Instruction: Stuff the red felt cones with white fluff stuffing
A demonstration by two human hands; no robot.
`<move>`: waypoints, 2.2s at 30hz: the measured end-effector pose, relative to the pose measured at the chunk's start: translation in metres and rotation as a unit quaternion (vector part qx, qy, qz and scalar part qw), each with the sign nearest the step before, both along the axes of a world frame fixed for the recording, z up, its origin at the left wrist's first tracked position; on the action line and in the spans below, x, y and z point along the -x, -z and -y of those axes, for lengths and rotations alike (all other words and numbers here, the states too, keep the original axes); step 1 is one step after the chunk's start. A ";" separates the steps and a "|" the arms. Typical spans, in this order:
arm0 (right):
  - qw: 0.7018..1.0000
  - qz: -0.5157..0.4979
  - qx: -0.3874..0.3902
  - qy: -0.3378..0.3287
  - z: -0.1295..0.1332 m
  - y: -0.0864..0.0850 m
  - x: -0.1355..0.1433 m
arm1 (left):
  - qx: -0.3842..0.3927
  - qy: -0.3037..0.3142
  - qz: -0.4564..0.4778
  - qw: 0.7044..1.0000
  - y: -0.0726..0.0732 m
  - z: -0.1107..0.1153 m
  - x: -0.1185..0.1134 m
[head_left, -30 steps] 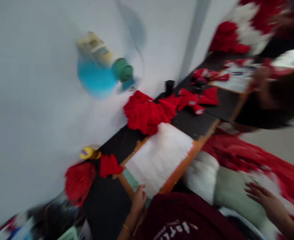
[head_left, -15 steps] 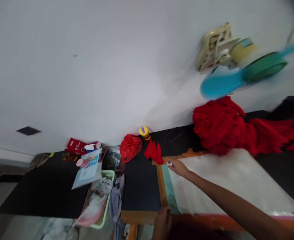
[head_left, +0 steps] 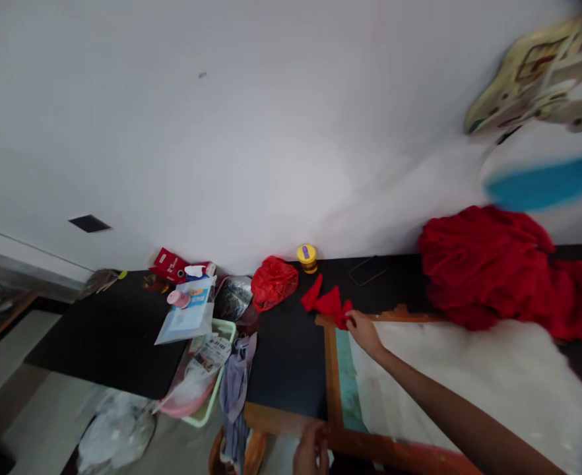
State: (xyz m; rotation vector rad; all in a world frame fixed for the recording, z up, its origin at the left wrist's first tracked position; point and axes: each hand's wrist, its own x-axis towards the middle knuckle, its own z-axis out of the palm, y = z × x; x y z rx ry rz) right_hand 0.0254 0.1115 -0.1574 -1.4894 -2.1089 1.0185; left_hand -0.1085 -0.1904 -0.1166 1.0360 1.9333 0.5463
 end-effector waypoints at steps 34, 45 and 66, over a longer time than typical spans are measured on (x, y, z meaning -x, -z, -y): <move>0.990 0.040 0.137 0.016 0.126 -0.016 -0.115 | -0.028 -0.212 0.323 0.922 -0.024 -0.150 -0.102; 0.984 -0.008 0.179 -0.016 0.123 -0.009 -0.116 | -0.056 -0.241 0.329 0.911 -0.014 -0.163 -0.098; 0.952 0.295 -0.059 0.048 0.039 -0.019 -0.270 | -0.119 0.066 0.079 0.987 0.036 -0.200 -0.109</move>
